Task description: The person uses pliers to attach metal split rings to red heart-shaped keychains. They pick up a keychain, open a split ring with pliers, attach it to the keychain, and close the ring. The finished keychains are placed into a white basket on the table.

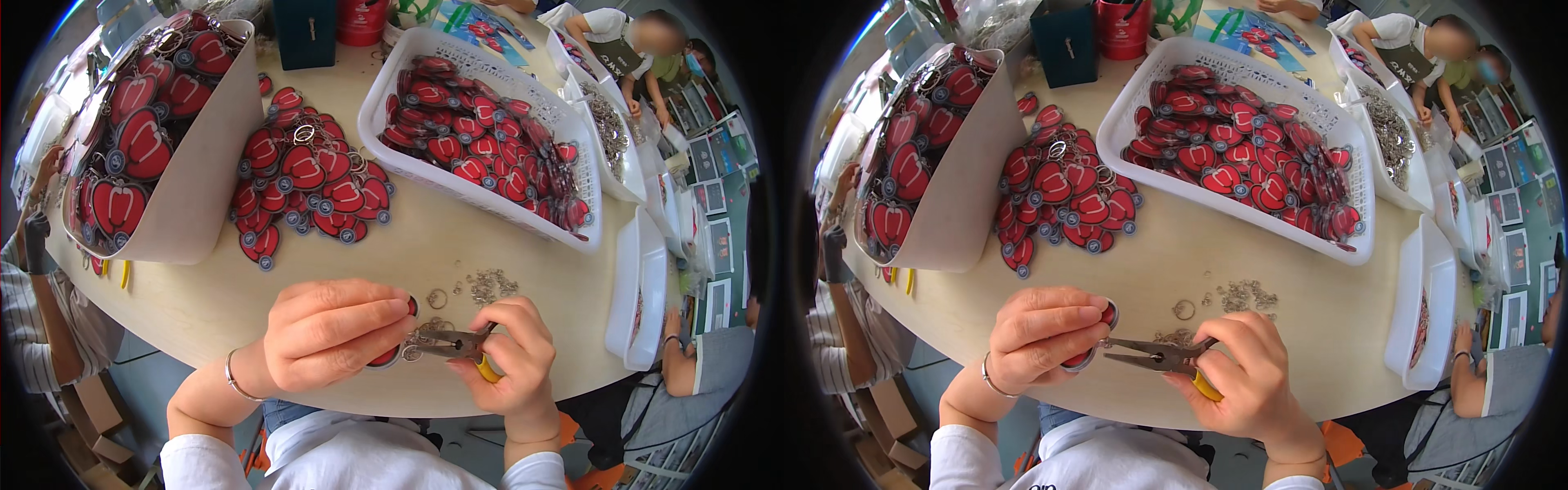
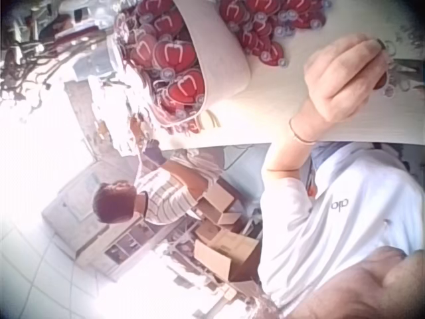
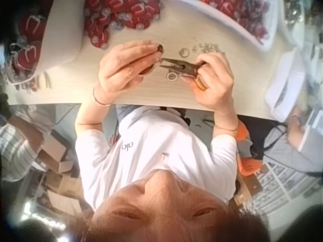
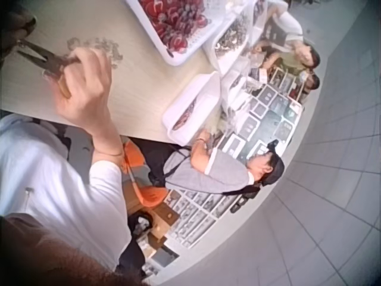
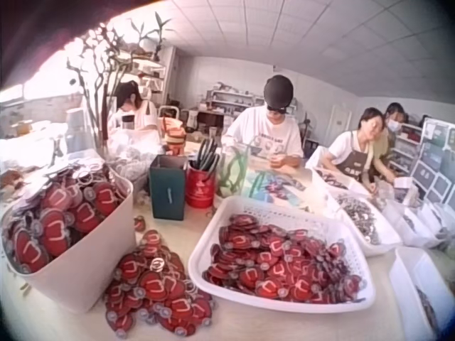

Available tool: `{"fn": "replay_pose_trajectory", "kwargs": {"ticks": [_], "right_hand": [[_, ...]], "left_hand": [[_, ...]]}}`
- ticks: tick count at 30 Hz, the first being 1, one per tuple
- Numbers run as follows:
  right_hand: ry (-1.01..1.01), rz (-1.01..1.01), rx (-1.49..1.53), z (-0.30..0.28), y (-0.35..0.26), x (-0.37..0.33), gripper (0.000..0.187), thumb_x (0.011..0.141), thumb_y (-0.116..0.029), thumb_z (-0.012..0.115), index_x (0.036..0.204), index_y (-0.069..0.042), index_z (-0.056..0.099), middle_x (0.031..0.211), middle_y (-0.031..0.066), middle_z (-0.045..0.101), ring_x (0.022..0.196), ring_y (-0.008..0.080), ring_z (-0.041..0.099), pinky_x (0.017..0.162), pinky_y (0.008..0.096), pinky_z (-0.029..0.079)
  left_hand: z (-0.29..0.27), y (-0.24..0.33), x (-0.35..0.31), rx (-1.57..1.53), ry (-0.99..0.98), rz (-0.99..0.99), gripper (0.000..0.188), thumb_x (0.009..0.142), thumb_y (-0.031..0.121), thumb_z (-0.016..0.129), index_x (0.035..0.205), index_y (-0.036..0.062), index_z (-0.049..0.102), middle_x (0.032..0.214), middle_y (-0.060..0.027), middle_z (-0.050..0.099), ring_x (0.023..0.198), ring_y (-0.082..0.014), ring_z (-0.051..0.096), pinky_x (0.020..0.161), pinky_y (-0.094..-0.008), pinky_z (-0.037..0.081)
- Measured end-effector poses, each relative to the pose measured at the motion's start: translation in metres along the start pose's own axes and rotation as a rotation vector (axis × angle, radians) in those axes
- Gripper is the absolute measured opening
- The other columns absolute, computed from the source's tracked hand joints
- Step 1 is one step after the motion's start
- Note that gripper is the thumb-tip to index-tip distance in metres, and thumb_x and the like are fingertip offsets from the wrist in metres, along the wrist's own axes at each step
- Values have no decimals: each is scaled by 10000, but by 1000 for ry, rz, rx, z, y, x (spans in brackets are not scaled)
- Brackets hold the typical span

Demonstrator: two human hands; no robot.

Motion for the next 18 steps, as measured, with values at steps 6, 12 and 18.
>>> {"fn": "replay_pose_trajectory", "kwargs": {"ticks": [6, 12, 18], "right_hand": [[-9, 2, -21, 1, -1, 0, 294, 628, -148, 800, 612, -43, 527, 848, 87, 576, 719, 264, 544, 618, 372, 432], [10, -29, -125, 0, -4, -3, 298, 640, -164, 792, 611, -54, 517, 835, 86, 574, 701, 259, 544, 579, 359, 424], [-1, -60, -144, 0, -3, -5, 290, 623, -157, 787, 619, -52, 516, 843, 96, 569, 686, 262, 543, 567, 358, 424]], "left_hand": [[1, -1, 0, 35, 1, 68, 236, 615, -16, 714, 851, -35, 709, 989, -114, 642, 832, -247, 672, 626, -302, 584], [1, 0, -1, 45, 17, 14, 244, 608, -28, 707, 851, -30, 712, 984, -109, 644, 821, -244, 672, 618, -302, 579], [2, -2, -1, 50, 39, 37, 272, 620, 23, 689, 885, -36, 708, 982, -115, 647, 823, -252, 675, 628, -313, 581]]}}
Point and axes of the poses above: each hand's wrist, its own x-axis towards the middle knuckle, its own z-axis out of the palm, y = z × x, the point moved 2 cm from there along x, towards the middle knuckle
